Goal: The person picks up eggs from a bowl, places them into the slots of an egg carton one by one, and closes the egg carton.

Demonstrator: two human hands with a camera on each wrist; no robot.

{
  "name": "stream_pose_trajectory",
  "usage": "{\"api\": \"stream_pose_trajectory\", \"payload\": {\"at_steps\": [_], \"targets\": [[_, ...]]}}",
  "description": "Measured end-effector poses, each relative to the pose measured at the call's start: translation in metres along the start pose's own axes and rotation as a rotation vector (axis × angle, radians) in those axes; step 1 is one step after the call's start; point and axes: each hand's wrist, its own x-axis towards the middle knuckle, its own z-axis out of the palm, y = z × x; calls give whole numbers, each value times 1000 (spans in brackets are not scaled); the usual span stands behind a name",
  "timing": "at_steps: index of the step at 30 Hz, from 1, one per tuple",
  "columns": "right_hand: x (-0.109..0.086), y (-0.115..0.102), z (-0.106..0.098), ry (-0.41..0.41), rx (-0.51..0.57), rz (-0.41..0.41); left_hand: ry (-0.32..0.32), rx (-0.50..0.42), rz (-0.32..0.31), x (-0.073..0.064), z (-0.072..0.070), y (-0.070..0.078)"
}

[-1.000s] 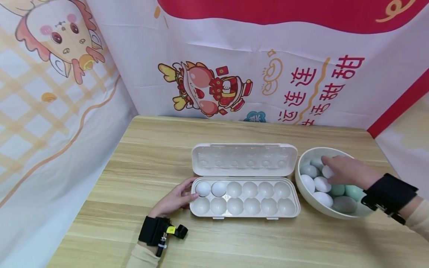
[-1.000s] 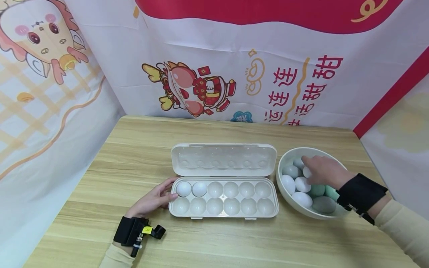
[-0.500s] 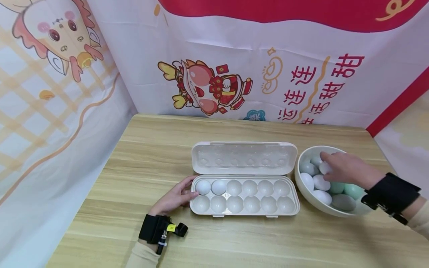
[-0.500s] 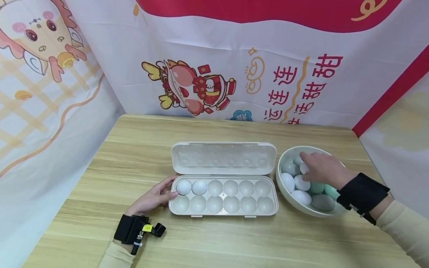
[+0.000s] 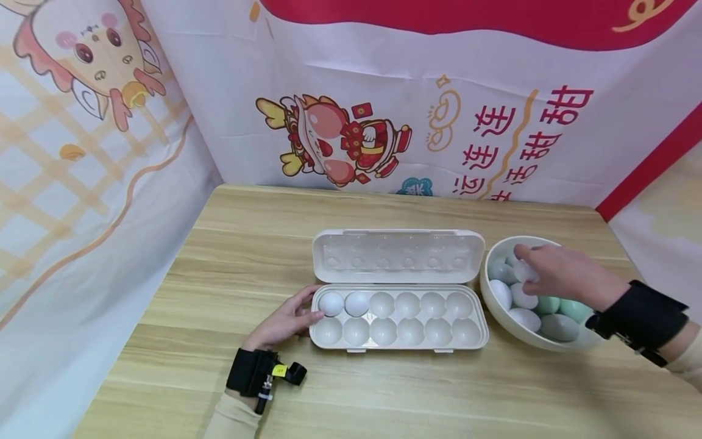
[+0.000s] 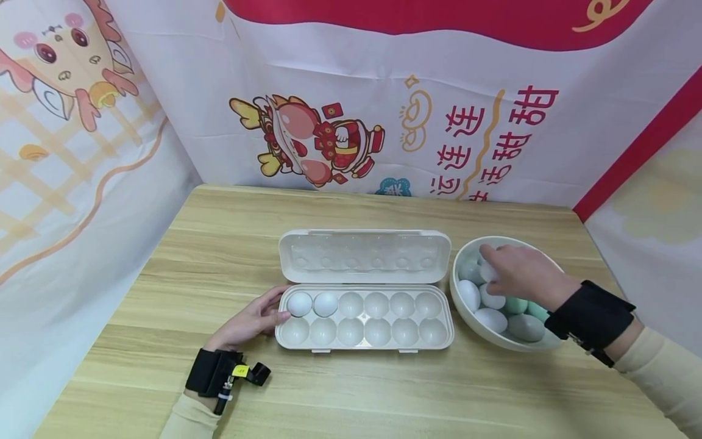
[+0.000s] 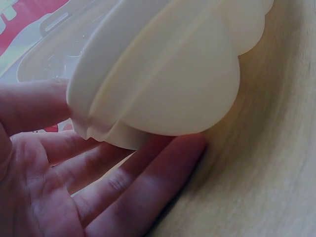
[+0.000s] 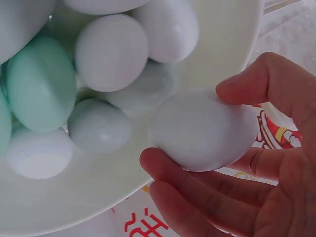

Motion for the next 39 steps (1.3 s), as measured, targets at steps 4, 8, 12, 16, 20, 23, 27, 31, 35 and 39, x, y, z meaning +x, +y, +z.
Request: {"api": "stream_pose_trajectory", "payload": {"at_steps": [4,8,12,16,20,23,27,31,35,39], "targets": [[0,-4,-3,9,5,-8,-2,-5,2,0,0,-1],[0,-7,-5,49,0,-27,-8,-11,6,1,0,-1],[-1,-12,-7,105,-17,-76,-6,-7,0,0,1,-1],[0,-22,-9,125,-32,-107,-6,-11,-3,0,1,0],[0,-32,-8,171,-74,-137,-5,-14,-7,-1,1,0],[-1,-38,-7,229,-101,-179,-2,-16,-9,-1,2,0],[0,-45,-5,239,-67,-200,-3,-24,-6,-1,1,0],[3,-53,-3,195,-16,-182,-10,-24,-1,0,1,1],[7,-59,3,226,-32,-221,-6,-15,-3,0,1,1],[13,-65,11,316,-74,-296,-4,-15,-1,0,1,0]]}}
